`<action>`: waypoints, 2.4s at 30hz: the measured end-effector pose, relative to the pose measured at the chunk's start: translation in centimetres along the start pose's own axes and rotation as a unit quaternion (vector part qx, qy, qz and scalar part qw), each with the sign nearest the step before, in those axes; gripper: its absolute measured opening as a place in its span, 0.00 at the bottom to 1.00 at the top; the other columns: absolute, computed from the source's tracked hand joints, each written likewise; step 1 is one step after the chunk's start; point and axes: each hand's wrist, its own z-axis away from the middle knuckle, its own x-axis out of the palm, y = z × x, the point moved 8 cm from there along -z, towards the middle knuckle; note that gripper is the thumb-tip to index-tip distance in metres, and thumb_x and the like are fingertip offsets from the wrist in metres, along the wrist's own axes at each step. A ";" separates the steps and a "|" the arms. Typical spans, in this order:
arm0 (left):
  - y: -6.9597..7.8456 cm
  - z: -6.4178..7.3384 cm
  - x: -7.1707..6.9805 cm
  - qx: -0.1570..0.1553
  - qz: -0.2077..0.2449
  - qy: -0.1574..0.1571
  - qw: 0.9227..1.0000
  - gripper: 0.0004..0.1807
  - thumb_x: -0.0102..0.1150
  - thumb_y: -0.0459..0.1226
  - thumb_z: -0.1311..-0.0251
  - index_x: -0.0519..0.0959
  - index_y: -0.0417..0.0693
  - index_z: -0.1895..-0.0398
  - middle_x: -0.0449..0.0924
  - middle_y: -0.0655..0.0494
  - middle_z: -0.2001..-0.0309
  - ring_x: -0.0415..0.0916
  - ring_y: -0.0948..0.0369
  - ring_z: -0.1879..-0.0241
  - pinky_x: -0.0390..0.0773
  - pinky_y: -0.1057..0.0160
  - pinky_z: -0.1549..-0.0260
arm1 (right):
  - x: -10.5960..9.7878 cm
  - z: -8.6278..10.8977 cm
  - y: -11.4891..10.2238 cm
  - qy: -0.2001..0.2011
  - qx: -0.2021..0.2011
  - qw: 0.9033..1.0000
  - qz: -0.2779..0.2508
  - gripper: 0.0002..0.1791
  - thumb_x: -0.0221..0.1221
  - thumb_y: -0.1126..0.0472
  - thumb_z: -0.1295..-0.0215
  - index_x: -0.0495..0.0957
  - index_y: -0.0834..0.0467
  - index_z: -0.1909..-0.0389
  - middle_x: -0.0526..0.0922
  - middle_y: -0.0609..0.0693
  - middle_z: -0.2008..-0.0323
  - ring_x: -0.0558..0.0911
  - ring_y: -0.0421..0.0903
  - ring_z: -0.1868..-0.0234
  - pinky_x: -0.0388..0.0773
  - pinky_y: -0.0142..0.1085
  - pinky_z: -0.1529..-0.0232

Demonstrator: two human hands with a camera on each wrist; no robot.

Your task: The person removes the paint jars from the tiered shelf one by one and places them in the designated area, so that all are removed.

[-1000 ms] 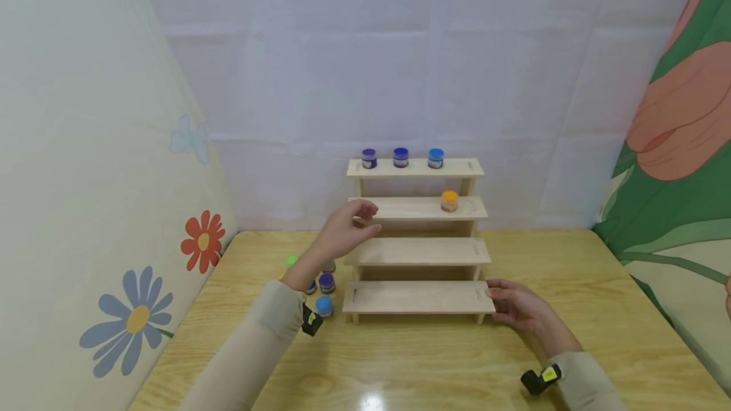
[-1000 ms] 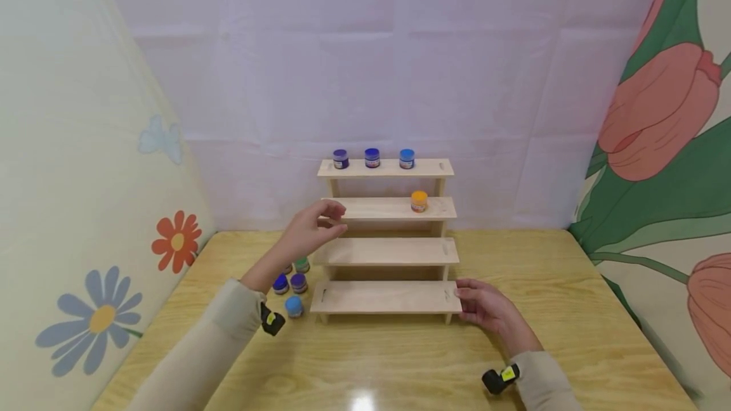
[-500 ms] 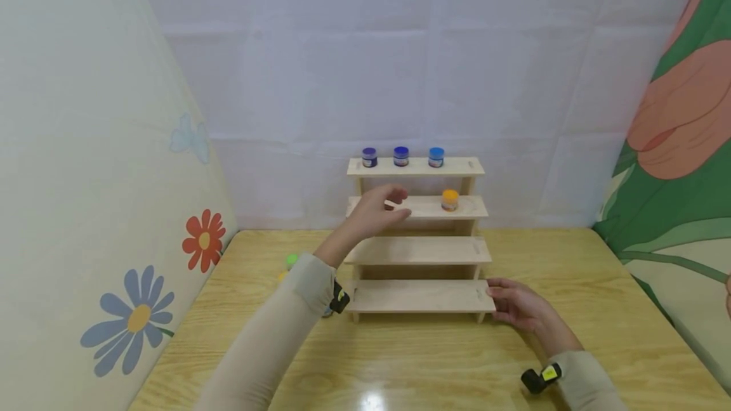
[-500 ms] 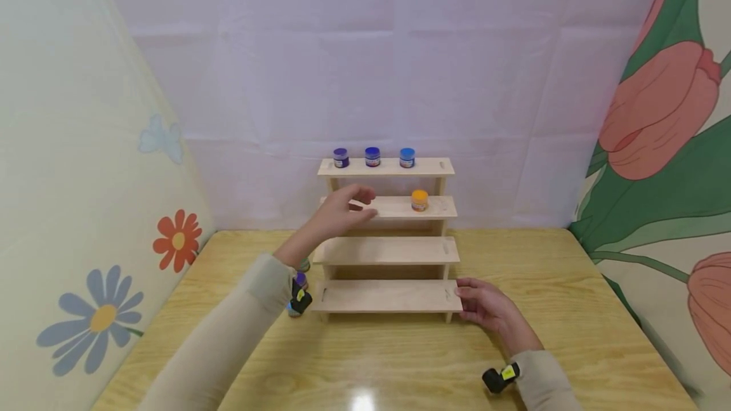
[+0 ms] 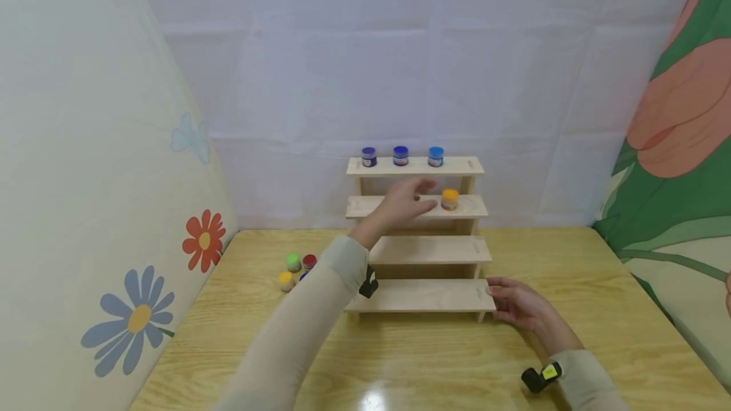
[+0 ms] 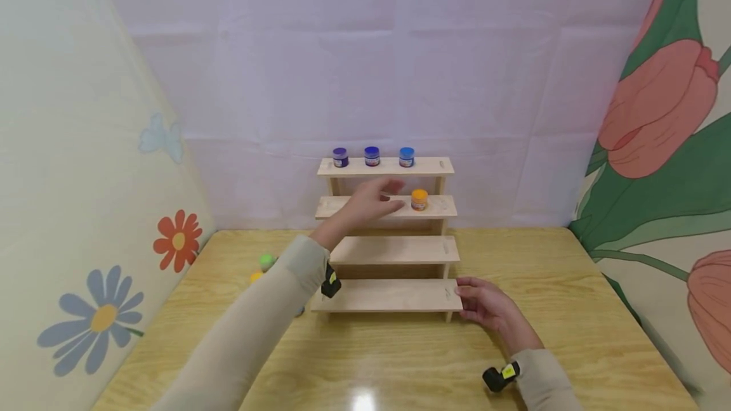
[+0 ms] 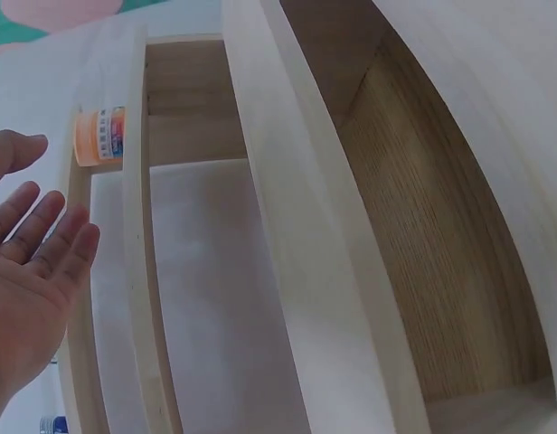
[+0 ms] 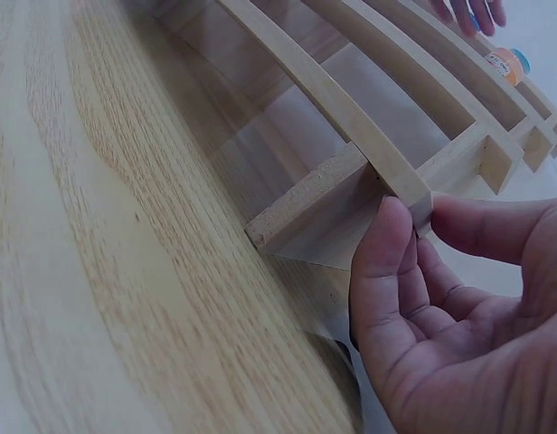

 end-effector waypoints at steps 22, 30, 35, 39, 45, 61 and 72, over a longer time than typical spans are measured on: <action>-0.6 -2.4 3.2 -0.053 0.009 0.008 0.999 0.24 0.64 0.33 0.33 0.74 0.37 0.35 0.80 0.43 0.42 0.78 0.53 0.45 0.79 0.61 0.44 | 0.6 -0.2 0.3 0.004 0.009 1.000 0.013 0.18 0.54 0.63 0.24 0.70 0.60 0.37 0.86 0.47 0.60 0.84 0.41 0.63 0.84 0.31 0.66; -0.3 -1.7 2.3 -0.061 0.039 0.030 0.997 0.20 0.65 0.32 0.34 0.77 0.39 0.40 0.81 0.45 0.46 0.78 0.54 0.48 0.80 0.61 0.47 | 0.8 -0.1 0.2 -0.008 0.004 1.000 0.008 0.18 0.54 0.62 0.24 0.70 0.60 0.37 0.86 0.47 0.61 0.84 0.41 0.64 0.84 0.30 0.67; 0.3 -1.0 1.5 -0.051 0.058 0.037 0.996 0.19 0.65 0.33 0.35 0.78 0.40 0.41 0.82 0.47 0.47 0.79 0.54 0.47 0.82 0.64 0.50 | 0.7 -0.1 0.2 -0.007 0.004 1.000 0.004 0.15 0.54 0.63 0.24 0.72 0.57 0.39 0.86 0.47 0.61 0.84 0.41 0.64 0.84 0.30 0.67; 0.7 -0.1 0.8 -0.046 0.062 0.034 0.996 0.19 0.66 0.35 0.35 0.79 0.43 0.42 0.82 0.49 0.48 0.79 0.55 0.48 0.83 0.65 0.51 | 0.5 0.0 0.2 -0.001 0.005 1.000 0.005 0.17 0.54 0.63 0.24 0.71 0.58 0.38 0.86 0.47 0.61 0.84 0.41 0.63 0.84 0.30 0.67; 1.1 0.9 0.0 -0.032 0.051 0.048 0.997 0.18 0.68 0.36 0.37 0.79 0.42 0.45 0.82 0.50 0.49 0.80 0.55 0.48 0.83 0.64 0.49 | -0.1 0.1 0.3 0.005 0.006 1.000 0.003 0.14 0.54 0.63 0.24 0.73 0.56 0.41 0.86 0.47 0.61 0.85 0.41 0.63 0.84 0.30 0.67; 0.4 5.2 -1.9 -0.027 0.053 0.059 0.996 0.20 0.71 0.35 0.40 0.79 0.41 0.45 0.83 0.48 0.50 0.82 0.55 0.49 0.84 0.66 0.50 | 0.0 0.3 0.1 0.001 0.004 1.000 0.002 0.12 0.53 0.64 0.24 0.73 0.56 0.43 0.86 0.47 0.62 0.85 0.41 0.64 0.84 0.30 0.67; -1.6 9.0 -3.5 -0.037 0.055 0.083 0.994 0.21 0.71 0.35 0.40 0.79 0.41 0.44 0.83 0.48 0.49 0.83 0.53 0.49 0.85 0.63 0.50 | 0.0 0.3 0.2 0.003 0.004 1.000 0.001 0.12 0.54 0.64 0.24 0.73 0.55 0.43 0.86 0.47 0.62 0.85 0.40 0.65 0.84 0.30 0.68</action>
